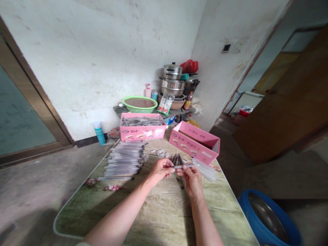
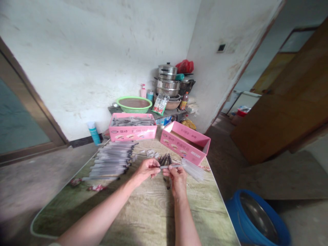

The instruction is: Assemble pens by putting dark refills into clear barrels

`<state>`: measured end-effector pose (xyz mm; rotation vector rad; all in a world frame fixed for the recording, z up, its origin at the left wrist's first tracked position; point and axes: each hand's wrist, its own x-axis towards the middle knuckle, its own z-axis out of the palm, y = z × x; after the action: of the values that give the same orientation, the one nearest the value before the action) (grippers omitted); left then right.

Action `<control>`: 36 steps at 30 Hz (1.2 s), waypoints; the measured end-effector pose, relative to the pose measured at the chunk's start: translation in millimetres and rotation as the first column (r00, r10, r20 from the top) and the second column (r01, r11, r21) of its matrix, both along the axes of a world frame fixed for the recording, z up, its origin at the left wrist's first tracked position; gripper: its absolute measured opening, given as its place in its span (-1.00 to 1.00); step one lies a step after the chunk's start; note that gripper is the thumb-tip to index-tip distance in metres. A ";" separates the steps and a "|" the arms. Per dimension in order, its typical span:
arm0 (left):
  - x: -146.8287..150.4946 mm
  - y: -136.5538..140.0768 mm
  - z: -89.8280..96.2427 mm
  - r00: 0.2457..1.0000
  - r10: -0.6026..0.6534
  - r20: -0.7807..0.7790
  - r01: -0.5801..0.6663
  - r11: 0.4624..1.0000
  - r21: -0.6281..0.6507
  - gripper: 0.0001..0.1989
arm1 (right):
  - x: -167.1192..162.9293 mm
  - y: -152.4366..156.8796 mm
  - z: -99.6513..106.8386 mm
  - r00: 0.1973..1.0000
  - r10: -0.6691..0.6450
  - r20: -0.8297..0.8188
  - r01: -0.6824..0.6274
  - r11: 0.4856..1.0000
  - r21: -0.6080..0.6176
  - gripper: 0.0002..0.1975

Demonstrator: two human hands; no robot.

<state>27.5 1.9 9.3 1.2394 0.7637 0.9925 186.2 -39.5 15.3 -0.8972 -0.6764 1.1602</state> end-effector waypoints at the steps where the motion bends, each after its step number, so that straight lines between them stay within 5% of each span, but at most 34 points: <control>1: -0.1 0.1 -0.2 1.000 0.012 0.001 -0.012 1.000 -0.009 -0.53 | -0.1 0.1 0.1 1.000 -0.001 0.001 0.001 1.000 0.001 -0.72; 6: -0.5 -2.1 0.9 0.994 -0.018 -0.110 0.016 1.000 -0.023 -0.51 | 0.1 0.2 -0.5 1.000 0.008 0.005 -0.008 1.000 0.001 -0.72; 12: 0.8 -1.9 2.8 1.000 0.013 -0.010 -0.013 1.000 -0.006 -0.54 | -0.1 0.0 -1.5 1.000 0.019 0.008 -0.019 1.000 -0.004 -0.72; 20: 0.9 -3.2 -2.8 0.984 -0.057 -0.171 0.063 0.997 0.034 -0.57 | -0.5 1.1 -1.5 1.000 0.021 0.012 -0.021 1.000 -0.009 -0.70; 24: -3.3 0.7 2.6 0.970 0.067 -0.235 -0.021 0.981 0.193 -0.71 | 2.3 1.4 -2.0 1.000 0.021 -0.004 -0.021 1.000 -0.018 -0.71; 27: -20.2 7.7 13.8 0.825 0.423 -0.374 -0.193 0.834 0.517 -0.84 | 5.7 0.8 -2.9 1.000 0.005 -0.014 -0.005 1.000 -0.010 -0.73; 30: -43.2 13.6 22.9 0.502 0.704 -0.503 -0.174 0.652 0.738 -0.74 | 7.4 0.1 -3.9 1.000 0.013 -0.007 -0.013 1.000 0.003 -0.75; 33: -59.1 15.9 23.8 0.277 0.756 -0.593 -0.101 0.637 0.765 -0.72 | 7.4 -0.2 -4.6 1.000 0.028 0.006 -0.028 1.000 0.011 -0.76; 36: -64.6 17.0 19.5 0.197 0.717 -0.668 -0.041 0.687 0.725 -0.74 | 7.6 -0.3 -4.7 0.999 0.030 0.015 -0.030 0.999 0.014 -0.76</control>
<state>-37.1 18.9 28.8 2.3315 1.9678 0.8402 193.8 -39.8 10.6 -0.8874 -0.7109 1.1750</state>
